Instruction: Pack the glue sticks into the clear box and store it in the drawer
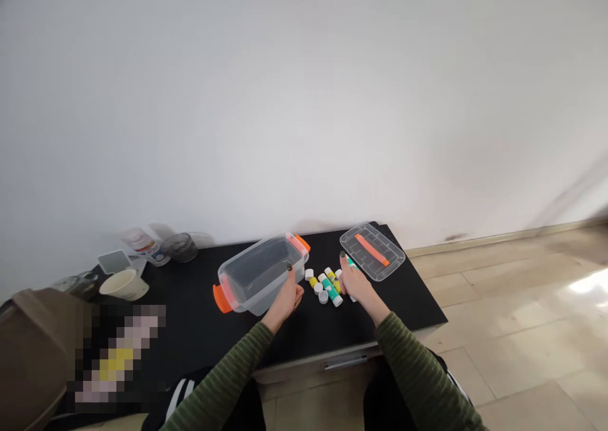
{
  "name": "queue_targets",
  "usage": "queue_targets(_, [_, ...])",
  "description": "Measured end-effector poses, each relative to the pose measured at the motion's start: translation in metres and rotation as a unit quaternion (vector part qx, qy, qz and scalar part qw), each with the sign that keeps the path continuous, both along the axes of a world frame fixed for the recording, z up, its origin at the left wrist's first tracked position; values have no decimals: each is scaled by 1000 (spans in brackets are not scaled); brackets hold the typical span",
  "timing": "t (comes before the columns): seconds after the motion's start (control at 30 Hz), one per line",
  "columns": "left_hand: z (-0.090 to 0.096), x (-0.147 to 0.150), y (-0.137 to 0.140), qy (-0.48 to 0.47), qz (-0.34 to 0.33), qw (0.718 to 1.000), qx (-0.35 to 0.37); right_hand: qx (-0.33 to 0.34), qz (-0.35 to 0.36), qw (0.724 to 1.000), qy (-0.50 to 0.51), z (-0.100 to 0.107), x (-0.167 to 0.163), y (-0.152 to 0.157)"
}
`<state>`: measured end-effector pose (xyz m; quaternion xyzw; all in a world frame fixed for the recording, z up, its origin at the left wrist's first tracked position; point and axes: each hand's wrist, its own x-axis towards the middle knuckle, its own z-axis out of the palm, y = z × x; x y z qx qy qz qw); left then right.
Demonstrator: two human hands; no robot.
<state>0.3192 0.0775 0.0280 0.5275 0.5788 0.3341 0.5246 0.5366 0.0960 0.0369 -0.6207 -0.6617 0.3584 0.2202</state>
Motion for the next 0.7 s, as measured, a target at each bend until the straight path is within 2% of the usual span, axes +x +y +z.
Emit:
queue_targets(0.1, [-4, 4, 0, 68, -9, 996, 58, -38, -22, 999, 32, 6, 11, 4])
queue_targets(0.17, [-6, 7, -1, 140, -31, 982, 122, -50, -32, 998, 36, 8, 18, 6])
queue_targets(0.23, [-10, 10, -2, 210, -67, 957, 187, -46, -42, 998, -2, 9, 24, 7])
queue_targets(0.3, [-16, 13, -5, 253, -104, 935, 224, -19, -53, 994, -92, 6, 28, 9])
queue_targets(0.37, [-23, 15, -8, 271, -134, 926, 227, 2, -51, 982, -181, 0, 31, 9])
queue_targets(0.43, [-30, 17, -12, 286, -157, 919, 221, 0, -32, 974, -223, -8, 31, 9])
queue_targets(0.57, [-40, 21, -15, 317, -191, 903, 217, -13, 9, 969, -248, -23, 29, 7])
queue_targets(0.7, [-46, 24, -14, 312, -190, 907, 211, -15, 22, 964, -266, -32, 26, 8])
